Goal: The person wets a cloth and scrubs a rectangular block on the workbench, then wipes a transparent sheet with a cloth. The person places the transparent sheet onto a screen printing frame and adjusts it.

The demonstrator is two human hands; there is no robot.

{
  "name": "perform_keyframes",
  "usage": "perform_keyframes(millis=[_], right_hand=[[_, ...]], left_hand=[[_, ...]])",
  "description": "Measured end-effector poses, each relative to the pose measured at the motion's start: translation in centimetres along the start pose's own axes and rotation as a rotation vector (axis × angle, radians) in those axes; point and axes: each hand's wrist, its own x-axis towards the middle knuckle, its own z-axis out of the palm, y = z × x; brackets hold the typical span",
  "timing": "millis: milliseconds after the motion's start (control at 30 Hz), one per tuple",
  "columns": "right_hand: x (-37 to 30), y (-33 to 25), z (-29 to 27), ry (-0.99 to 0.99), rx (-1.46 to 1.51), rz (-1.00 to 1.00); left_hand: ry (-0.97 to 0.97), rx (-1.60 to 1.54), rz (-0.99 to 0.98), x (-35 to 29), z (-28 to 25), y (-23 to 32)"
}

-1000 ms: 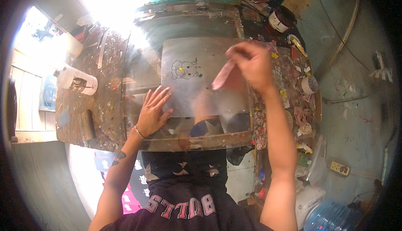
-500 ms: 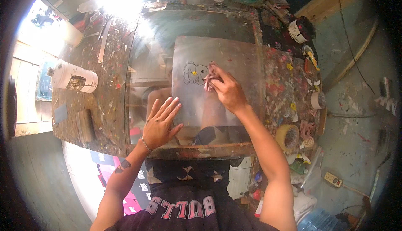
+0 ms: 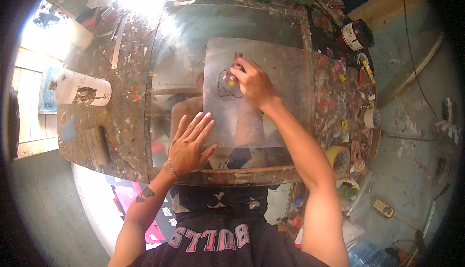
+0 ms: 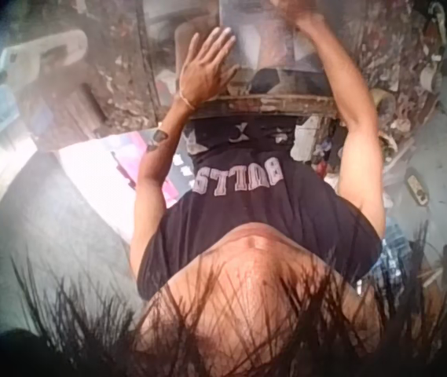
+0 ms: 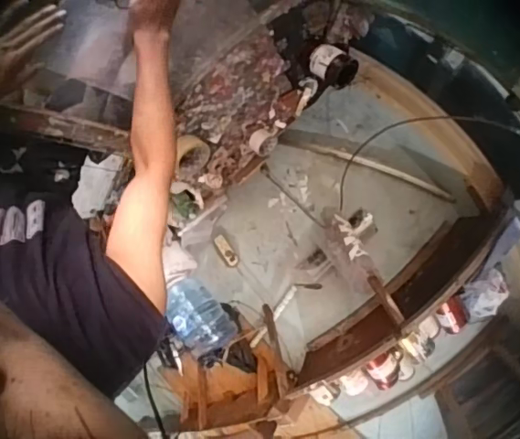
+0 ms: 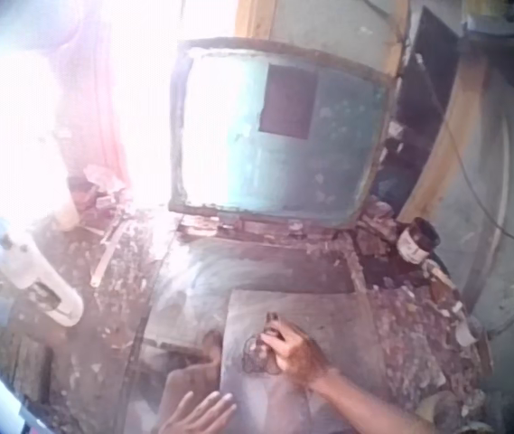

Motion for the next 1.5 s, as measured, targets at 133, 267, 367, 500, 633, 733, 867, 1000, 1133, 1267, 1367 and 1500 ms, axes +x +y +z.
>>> perform_keyframes(millis=[133, 267, 367, 500, 633, 733, 867, 1000, 1133, 1267, 1367, 1500], right_hand=[[0.7, -1.6, 1.4, -0.082, 0.079, -0.146], [0.5, -0.3, 0.9, -0.067, 0.055, -0.065], [1.6, -1.1, 1.2, -0.102, 0.071, -0.111], [0.3, -1.6, 1.3, -0.088, 0.024, -0.192], [1.6, -0.5, 1.6, -0.069, 0.014, -0.149], [0.5, -2.8, 1.9, -0.093, 0.085, -0.240], [-1.0, -1.9, 0.9, -0.101, 0.049, -0.269], [-1.2, -2.5, 1.0, -0.106, 0.022, -0.219], [-3.5, -2.4, 0.0, -0.087, 0.056, -0.219], [-3.4, 0.7, -1.5, -0.056, -0.046, -0.036], [-5.1, -2.6, -0.8, -0.076, -0.003, -0.189], [-5.5, 0.5, -2.4, -0.057, -0.036, -0.032]], left_hand=[[-0.007, -0.001, -0.008, -0.1, 0.2, -0.2], [-0.005, 0.013, -0.004, -0.1, 0.0, -0.1], [-0.008, 0.017, -0.002, 0.0, -0.1, 0.0], [-0.001, -0.010, -0.014, -0.2, -0.1, -0.1], [0.006, -0.013, 0.006, 0.1, -0.2, 0.2], [0.016, -0.020, -0.005, -0.2, -0.1, -0.1], [0.015, 0.001, -0.012, -0.2, 0.2, -0.1], [0.007, 0.031, -0.003, -0.2, 0.2, -0.1], [0.018, 0.015, -0.016, -0.3, 0.1, -0.1], [0.026, 0.012, -0.001, -0.2, 0.3, 0.0], [0.023, 0.012, -0.012, -0.2, 0.2, -0.1], [0.028, 0.023, -0.011, -0.1, 0.2, 0.0]])
